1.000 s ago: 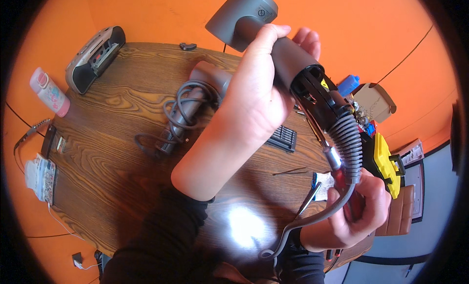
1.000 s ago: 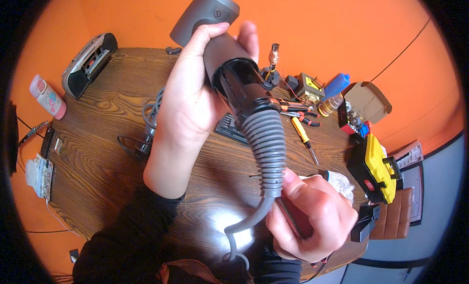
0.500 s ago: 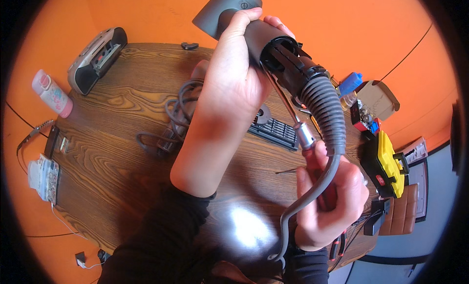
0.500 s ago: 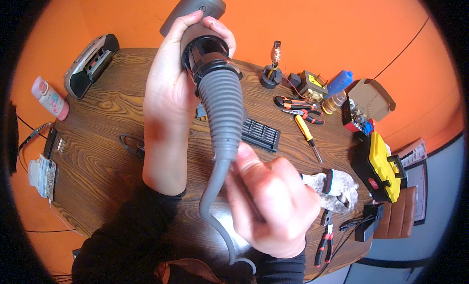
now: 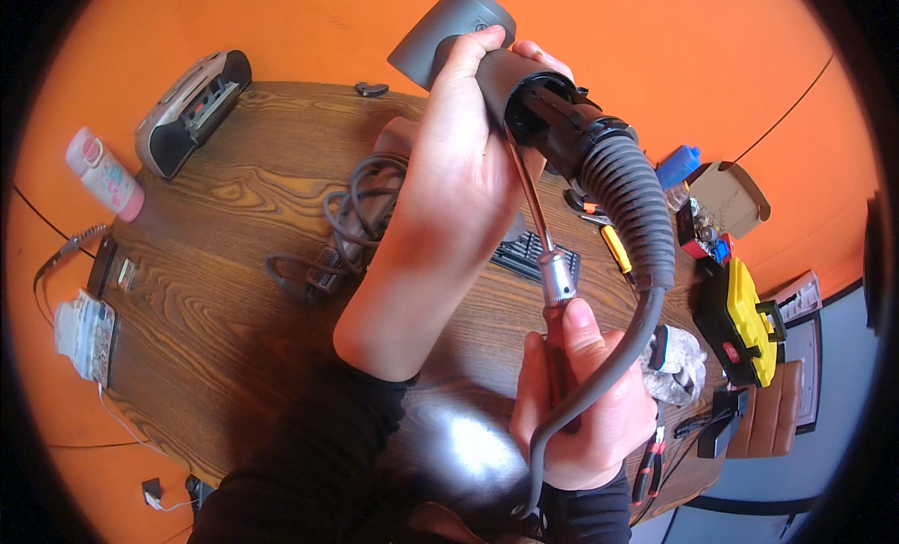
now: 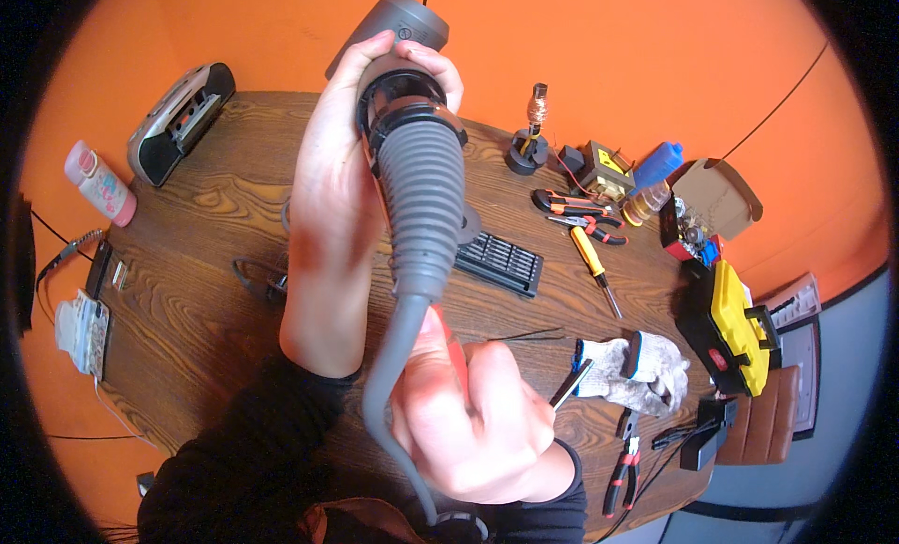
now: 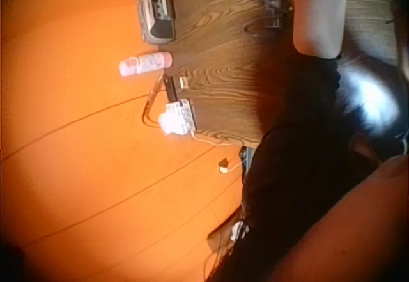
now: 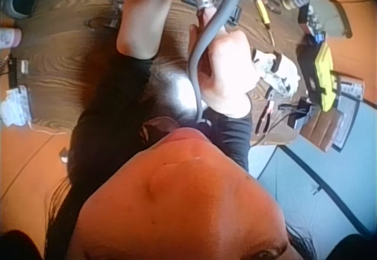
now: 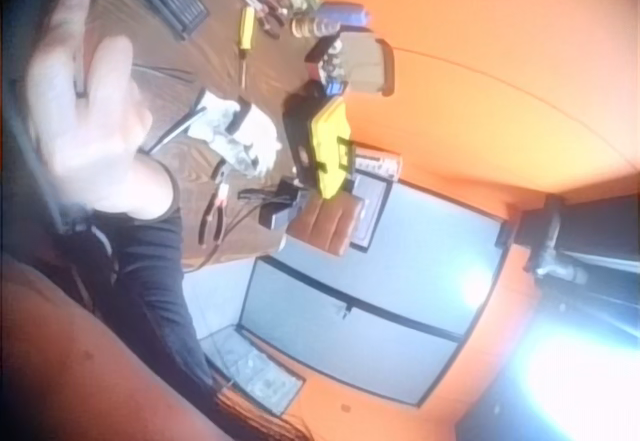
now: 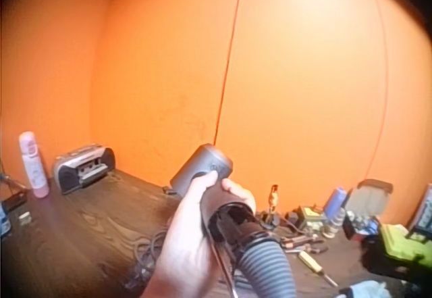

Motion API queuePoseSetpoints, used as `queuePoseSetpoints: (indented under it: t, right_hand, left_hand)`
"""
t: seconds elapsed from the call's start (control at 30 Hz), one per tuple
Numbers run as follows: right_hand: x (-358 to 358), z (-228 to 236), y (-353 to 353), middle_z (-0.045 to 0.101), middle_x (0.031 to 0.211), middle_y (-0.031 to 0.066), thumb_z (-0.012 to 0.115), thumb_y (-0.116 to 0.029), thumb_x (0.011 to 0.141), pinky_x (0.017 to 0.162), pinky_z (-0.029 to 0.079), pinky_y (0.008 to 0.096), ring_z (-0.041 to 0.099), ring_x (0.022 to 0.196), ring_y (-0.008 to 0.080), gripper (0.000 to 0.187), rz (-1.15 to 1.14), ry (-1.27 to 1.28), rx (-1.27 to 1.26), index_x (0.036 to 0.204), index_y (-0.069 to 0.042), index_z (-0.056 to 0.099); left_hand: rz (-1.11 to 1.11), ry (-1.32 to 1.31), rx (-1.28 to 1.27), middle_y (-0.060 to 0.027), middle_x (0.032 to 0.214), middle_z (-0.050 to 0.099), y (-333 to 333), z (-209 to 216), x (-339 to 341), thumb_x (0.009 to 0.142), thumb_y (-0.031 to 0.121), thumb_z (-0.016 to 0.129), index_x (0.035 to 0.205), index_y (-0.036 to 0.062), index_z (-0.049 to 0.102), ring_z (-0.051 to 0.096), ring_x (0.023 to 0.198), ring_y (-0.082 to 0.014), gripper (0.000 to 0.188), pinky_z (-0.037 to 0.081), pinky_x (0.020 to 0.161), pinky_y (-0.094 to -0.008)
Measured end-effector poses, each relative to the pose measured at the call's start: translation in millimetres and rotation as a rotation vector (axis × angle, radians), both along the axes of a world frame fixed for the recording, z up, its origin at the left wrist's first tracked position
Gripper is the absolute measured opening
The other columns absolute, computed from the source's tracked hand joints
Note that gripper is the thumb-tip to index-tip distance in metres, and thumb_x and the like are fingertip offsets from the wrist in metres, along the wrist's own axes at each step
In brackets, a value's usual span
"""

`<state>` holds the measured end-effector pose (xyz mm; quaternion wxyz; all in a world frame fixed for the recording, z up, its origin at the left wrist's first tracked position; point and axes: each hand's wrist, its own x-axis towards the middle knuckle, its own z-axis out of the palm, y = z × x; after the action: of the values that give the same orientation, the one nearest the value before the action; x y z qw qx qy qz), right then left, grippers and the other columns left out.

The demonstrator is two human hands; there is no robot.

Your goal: The person uses a screwdriver to pry and unscrew the handle and nozzle sections of a hairdryer. They remove the outer casing and internal components, placing them on the table.

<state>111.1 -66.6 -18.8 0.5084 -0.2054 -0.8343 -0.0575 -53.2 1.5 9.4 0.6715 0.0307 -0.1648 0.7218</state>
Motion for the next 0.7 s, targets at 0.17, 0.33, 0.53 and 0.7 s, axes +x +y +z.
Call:
queuePoseSetpoints:
  t: [0.17, 0.33, 0.53, 0.7]
  right_hand:
    - [0, 1, -12, 0.054, 0.064, 0.0096, 0.065, 0.005, 0.070, 0.042, 0.040, 0.0229, 0.051, 0.047, 0.0145, 0.036, -0.042, -0.141, -0.052, 0.105, 0.006, 0.057]
    - [-1, 0, -19, 0.058, 0.069, 0.0151, 0.066, 0.005, 0.073, 0.044, 0.043, 0.0270, 0.055, 0.047, 0.0202, 0.045, -0.107, -0.221, -0.060, 0.114, 0.009, 0.049]
    - [-5, -4, -23, 0.056, 0.067, 0.0146, 0.065, 0.004, 0.074, 0.040, 0.042, 0.0273, 0.053, 0.045, 0.0212, 0.045, -0.184, -0.260, -0.021, 0.115, 0.010, 0.049]
    - [0, 1, -17, 0.059, 0.074, 0.0146, 0.064, 0.005, 0.073, 0.052, 0.047, 0.0274, 0.059, 0.059, 0.0186, 0.043, -0.089, -0.216, -0.090, 0.114, 0.009, 0.050]
  left_hand:
    - [0.091, 0.038, 0.024, -0.0096, 0.078, 0.050, -4, -1, 8, 0.082, 0.015, 0.057, 0.090, 0.0010, 0.040, 0.054, 0.070, -0.0179, 0.024, 0.051, 0.067, -0.0313]
    - [0.039, 0.026, -0.014, -0.0082, 0.082, 0.050, 0, -4, 4, 0.082, 0.014, 0.060, 0.093, 0.0018, 0.043, 0.055, 0.079, -0.0186, 0.023, 0.049, 0.070, -0.0360]
    - [0.002, -0.010, 0.011, -0.0089, 0.081, 0.051, 8, -11, 1, 0.081, 0.016, 0.061, 0.097, 0.0008, 0.040, 0.055, 0.078, -0.0195, 0.031, 0.050, 0.069, -0.0343]
    - [0.094, -0.008, 0.004, -0.0095, 0.082, 0.051, 4, -5, 4, 0.083, 0.018, 0.058, 0.098, -0.0006, 0.039, 0.055, 0.078, -0.0196, 0.031, 0.050, 0.073, -0.0340]
